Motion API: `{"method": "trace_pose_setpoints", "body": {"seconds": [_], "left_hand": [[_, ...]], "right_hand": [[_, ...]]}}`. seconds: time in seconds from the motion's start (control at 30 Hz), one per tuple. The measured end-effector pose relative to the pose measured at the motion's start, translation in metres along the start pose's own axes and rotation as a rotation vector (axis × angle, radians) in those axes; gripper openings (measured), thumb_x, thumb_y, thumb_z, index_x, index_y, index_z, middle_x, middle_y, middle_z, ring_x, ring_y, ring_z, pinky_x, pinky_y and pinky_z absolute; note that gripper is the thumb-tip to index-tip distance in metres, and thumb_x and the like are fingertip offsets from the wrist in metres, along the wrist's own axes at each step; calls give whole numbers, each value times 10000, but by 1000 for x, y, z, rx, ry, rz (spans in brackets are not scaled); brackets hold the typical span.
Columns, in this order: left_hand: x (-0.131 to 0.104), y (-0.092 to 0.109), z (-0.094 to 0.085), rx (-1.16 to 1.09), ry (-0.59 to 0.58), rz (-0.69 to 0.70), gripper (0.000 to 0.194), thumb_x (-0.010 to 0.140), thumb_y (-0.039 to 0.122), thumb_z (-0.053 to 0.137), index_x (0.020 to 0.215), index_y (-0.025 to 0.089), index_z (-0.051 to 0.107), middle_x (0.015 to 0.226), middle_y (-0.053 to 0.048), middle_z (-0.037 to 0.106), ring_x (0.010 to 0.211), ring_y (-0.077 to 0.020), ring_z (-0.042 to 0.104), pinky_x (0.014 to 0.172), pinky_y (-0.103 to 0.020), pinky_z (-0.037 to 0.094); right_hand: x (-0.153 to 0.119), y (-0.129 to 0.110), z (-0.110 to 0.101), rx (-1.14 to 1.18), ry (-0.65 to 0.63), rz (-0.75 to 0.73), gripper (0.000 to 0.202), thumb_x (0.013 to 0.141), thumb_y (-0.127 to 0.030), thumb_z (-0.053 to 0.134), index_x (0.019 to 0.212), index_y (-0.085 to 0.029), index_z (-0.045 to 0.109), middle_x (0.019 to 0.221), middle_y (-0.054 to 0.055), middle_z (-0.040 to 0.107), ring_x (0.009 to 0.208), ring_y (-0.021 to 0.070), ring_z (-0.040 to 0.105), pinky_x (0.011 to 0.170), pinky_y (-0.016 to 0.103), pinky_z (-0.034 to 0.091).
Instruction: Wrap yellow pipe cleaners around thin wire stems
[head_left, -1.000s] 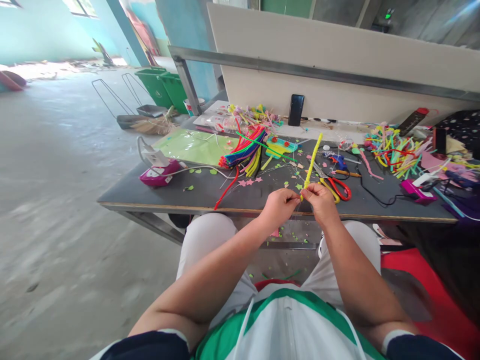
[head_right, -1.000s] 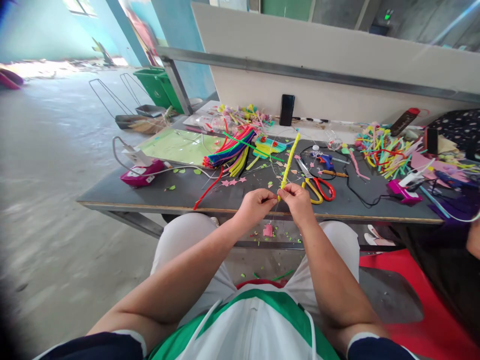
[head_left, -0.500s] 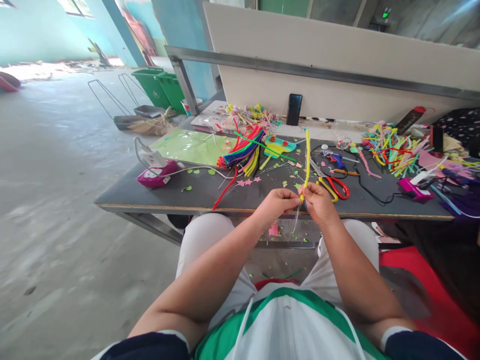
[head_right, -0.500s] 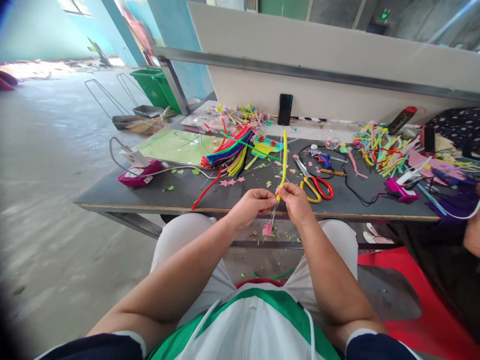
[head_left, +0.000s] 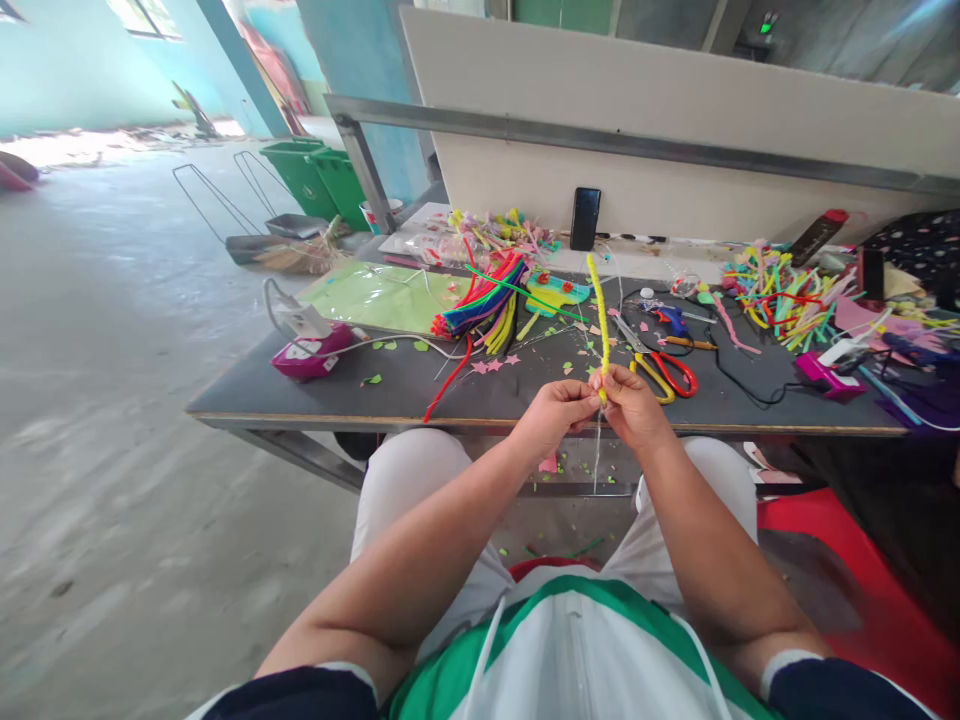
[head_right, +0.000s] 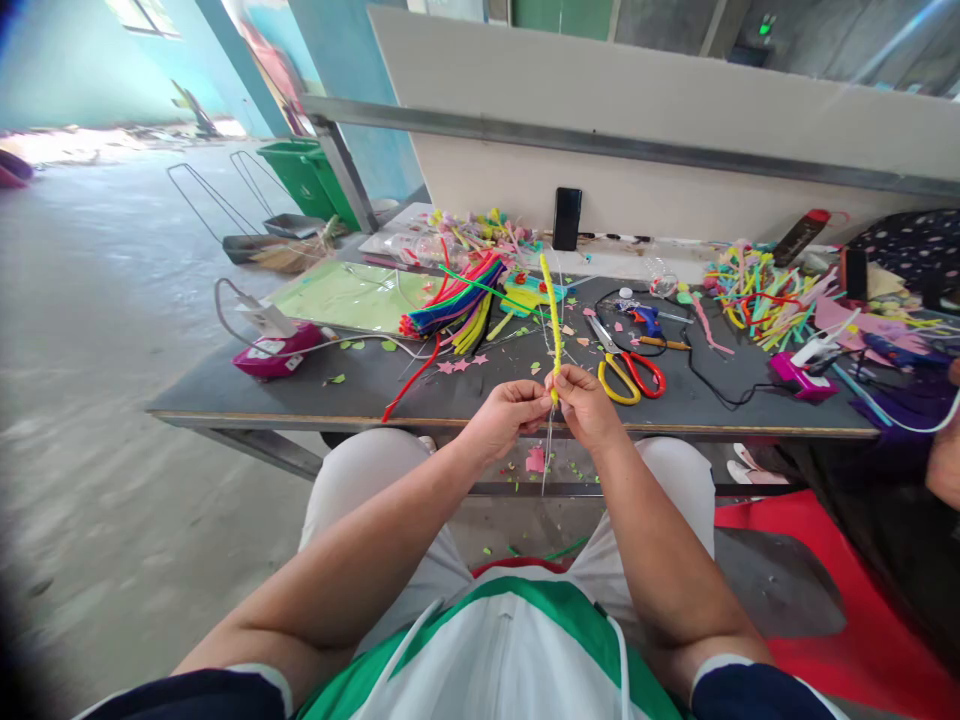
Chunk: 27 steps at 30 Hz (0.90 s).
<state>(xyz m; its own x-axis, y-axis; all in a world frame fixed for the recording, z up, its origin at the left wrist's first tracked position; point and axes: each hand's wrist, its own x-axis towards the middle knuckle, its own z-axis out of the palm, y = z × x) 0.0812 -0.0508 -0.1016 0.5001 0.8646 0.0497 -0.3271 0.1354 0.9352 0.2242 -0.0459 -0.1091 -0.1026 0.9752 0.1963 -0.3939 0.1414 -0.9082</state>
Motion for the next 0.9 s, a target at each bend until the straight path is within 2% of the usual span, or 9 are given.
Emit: {"method": "trace_pose_setpoints", "body": {"seconds": [0.17, 0.27, 0.37, 0.5, 0.6, 0.7, 0.8, 0.9], "left_hand": [[4, -3, -6, 199, 79, 58, 300, 725, 406, 684, 691, 131, 568, 523, 53, 419, 465, -45, 325, 457, -204, 222], [6, -3, -8, 315, 89, 46, 298, 748, 421, 648, 691, 139, 568, 513, 60, 411, 459, -50, 318, 461, -207, 235], [8, -1, -10, 529, 117, 81, 251, 764, 385, 625, 724, 138, 620, 507, 58, 426, 471, -61, 334, 478, -210, 260], [9, 3, -11, 841, 130, 341, 138, 781, 232, 597, 698, 143, 662, 623, 8, 578, 612, -97, 486, 611, -224, 368], [8, 4, -10, 931, 107, 502, 136, 793, 166, 571, 695, 151, 663, 706, -23, 642, 704, -117, 546, 712, -241, 398], [6, 3, -7, 858, 141, 466, 139, 788, 173, 578, 675, 150, 654, 696, -23, 641, 683, -115, 544, 696, -242, 400], [3, 1, -4, 605, 166, 291, 143, 772, 240, 612, 676, 137, 637, 622, 4, 580, 589, -90, 481, 593, -224, 367], [2, -1, -2, 275, 105, 108, 210, 741, 330, 661, 708, 128, 613, 528, 45, 472, 478, -56, 368, 481, -206, 275]], "right_hand": [[1, 1, -3, -119, 117, 6, 110, 725, -328, 716, 720, -220, 695, 703, -9, 589, 666, 124, 481, 655, 261, 377], [3, 2, -5, -126, 145, 19, 114, 682, -291, 741, 650, -209, 668, 649, -21, 581, 634, 116, 468, 640, 260, 354], [4, 4, -6, -154, 187, -3, 175, 664, -275, 740, 571, -195, 614, 575, -38, 523, 591, 106, 421, 620, 260, 324], [4, 6, -5, -211, 214, -21, 218, 680, -289, 723, 549, -187, 581, 550, -45, 470, 580, 106, 386, 608, 266, 299], [4, 6, -6, -227, 215, -31, 219, 679, -284, 725, 550, -187, 577, 555, -46, 470, 584, 107, 381, 612, 268, 296], [4, 6, -7, -212, 190, -26, 197, 677, -292, 725, 564, -192, 599, 573, -36, 498, 595, 112, 398, 626, 272, 316], [4, 6, -7, -119, 159, -29, 159, 661, -313, 732, 602, -203, 634, 622, -17, 541, 632, 127, 443, 652, 280, 354], [4, 7, -6, -35, 125, -56, 179, 660, -350, 742, 615, -209, 641, 663, -4, 552, 662, 136, 466, 668, 291, 381]]}}
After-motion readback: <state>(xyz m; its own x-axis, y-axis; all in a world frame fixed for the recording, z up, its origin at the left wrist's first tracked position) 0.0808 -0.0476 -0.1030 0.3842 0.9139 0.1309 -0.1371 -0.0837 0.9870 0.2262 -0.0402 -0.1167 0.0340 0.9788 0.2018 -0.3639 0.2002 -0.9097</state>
